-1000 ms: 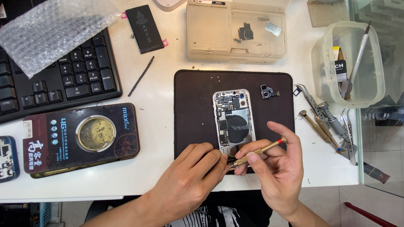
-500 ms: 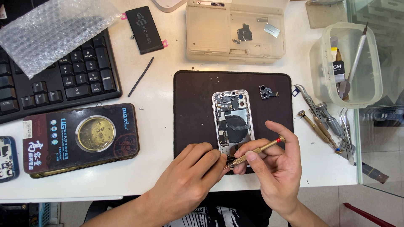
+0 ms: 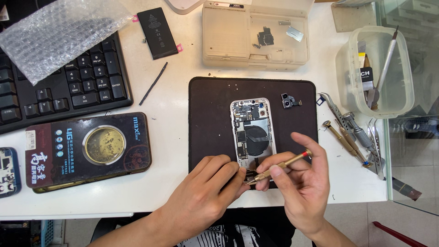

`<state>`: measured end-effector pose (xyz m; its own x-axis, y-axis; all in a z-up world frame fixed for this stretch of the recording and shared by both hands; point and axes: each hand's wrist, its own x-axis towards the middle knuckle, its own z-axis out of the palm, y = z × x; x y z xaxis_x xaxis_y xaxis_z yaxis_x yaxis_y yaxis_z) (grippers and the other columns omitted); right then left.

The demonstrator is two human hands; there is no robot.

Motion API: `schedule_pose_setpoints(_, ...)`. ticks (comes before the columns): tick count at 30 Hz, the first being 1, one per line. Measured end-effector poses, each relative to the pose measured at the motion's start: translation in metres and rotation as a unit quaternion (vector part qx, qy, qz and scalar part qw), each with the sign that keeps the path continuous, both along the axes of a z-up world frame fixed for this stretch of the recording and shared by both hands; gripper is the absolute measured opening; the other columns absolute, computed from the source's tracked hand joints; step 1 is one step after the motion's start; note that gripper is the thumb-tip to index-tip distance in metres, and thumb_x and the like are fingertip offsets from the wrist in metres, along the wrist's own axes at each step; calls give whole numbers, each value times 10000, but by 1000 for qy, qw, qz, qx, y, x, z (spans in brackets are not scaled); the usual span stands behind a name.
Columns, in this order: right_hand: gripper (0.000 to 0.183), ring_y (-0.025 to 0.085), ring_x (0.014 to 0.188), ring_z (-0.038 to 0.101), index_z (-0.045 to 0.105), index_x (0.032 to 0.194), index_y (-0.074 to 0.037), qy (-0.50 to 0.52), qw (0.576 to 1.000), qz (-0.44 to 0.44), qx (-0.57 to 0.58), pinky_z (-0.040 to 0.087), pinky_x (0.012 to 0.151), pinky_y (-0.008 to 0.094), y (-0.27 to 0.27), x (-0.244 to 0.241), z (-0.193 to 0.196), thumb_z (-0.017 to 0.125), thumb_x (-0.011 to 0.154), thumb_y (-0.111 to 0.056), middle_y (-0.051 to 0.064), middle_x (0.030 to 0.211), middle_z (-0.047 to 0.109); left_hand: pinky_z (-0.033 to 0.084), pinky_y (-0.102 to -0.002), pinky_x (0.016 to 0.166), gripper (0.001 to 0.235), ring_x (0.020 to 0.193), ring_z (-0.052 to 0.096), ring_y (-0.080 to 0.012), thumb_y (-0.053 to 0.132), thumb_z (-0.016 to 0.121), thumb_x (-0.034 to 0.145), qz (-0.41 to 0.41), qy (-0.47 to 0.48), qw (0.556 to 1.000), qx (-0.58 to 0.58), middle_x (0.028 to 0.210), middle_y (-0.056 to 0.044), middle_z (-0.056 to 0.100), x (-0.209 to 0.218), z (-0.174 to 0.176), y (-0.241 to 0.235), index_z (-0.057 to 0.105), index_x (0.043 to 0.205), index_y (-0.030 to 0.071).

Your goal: The person uses a screwdriver to remove screws from the internal frame of a disassembled smartphone. They place the screws into a plastic parts tray and later retrieve a small component from a drawer to continue the repair.

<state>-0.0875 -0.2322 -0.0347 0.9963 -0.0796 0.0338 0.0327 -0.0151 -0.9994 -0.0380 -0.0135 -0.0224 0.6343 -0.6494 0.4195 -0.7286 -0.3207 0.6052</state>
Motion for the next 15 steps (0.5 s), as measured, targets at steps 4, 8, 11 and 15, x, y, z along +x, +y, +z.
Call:
schedule_pose_setpoints(4,680,202,819,752,128,1599,-122,-187,968,11,-166,670,743,310,-10,-2,-3,541,1073,6,212,1075,705,523,-404,881,296,1021,606,-280,152,763,908,7,-21,1000,-2,1019,-140,634,0,0,0,712,1074,-87)
schedule_pose_setpoints(8,839,254,917,775,88,1617,-173,-266,926,121,-239,668,786,352,-25,4,-12,613,998,40,245,1115,708,522,-401,875,301,1013,608,-279,149,758,910,7,-23,1000,3,1020,-142,634,0,2,0,714,1080,-96)
schedule_pose_setpoints(11,823,298,927,772,162,1596,-145,-281,914,159,-245,656,796,393,-28,10,-20,630,959,87,260,1103,695,521,-399,872,303,1011,607,-280,148,756,915,5,-18,1000,2,1027,-148,637,0,2,0,716,1087,-97)
schedule_pose_setpoints(15,819,288,923,768,177,1597,-139,-278,918,157,-237,655,796,388,-29,8,-23,639,961,92,258,1122,692,522,-400,873,309,1021,610,-287,150,753,911,8,-25,1000,2,1041,-157,642,0,0,1,715,1087,-102)
